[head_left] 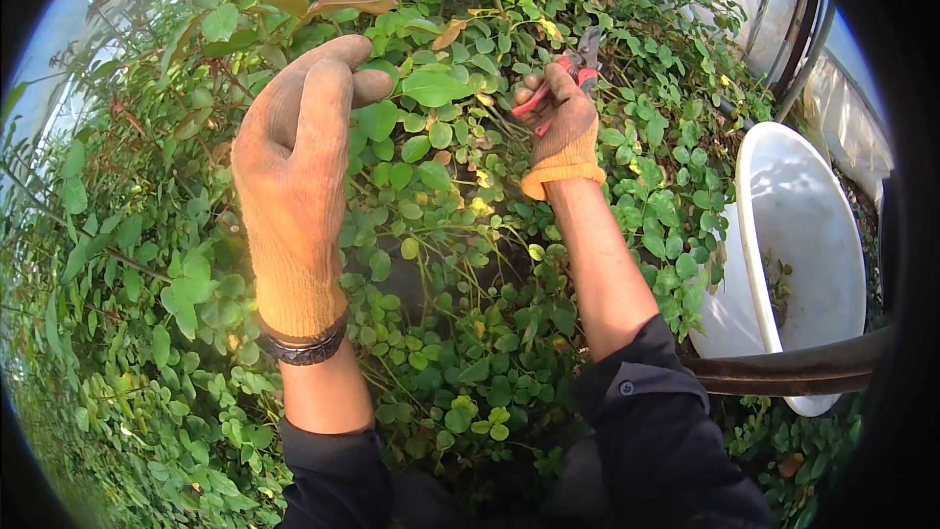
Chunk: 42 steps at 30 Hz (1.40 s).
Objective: The person puts on a single orange glove, then uses pruning shears to cut leafy stems from a dense vine and places the cuttings into a white bucket. The person continues harvesting by hand and with shears, accumulating cuttings in the bucket.
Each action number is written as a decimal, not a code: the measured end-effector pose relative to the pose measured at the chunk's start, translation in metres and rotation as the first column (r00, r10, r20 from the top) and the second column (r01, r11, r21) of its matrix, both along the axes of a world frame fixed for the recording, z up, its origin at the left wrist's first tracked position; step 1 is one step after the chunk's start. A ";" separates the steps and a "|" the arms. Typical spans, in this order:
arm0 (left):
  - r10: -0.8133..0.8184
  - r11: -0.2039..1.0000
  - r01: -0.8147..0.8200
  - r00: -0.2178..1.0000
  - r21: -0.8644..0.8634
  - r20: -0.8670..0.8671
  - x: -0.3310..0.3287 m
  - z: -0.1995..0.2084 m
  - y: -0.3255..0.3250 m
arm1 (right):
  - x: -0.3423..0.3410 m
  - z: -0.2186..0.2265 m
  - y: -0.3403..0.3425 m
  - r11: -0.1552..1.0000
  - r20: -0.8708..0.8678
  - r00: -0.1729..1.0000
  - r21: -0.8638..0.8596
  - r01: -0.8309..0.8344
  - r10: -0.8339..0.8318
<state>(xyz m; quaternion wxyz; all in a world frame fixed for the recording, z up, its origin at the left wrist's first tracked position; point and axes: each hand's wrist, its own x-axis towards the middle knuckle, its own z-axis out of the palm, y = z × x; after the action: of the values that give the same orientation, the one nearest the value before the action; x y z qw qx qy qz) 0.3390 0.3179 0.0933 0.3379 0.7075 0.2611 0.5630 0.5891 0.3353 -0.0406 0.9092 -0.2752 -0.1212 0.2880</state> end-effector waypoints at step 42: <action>-0.680 0.696 0.287 -0.033 -0.659 -0.732 -0.249 0.010 -0.179 | -0.061 0.161 -0.142 0.707 -0.545 0.830 -0.632 -0.316 -0.117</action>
<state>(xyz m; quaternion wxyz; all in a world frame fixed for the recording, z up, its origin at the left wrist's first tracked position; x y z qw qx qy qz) 0.0902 0.1393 0.1035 0.3784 0.8704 0.2237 -0.2216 0.5279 0.1931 0.1205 0.7130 -0.4966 0.2467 0.4292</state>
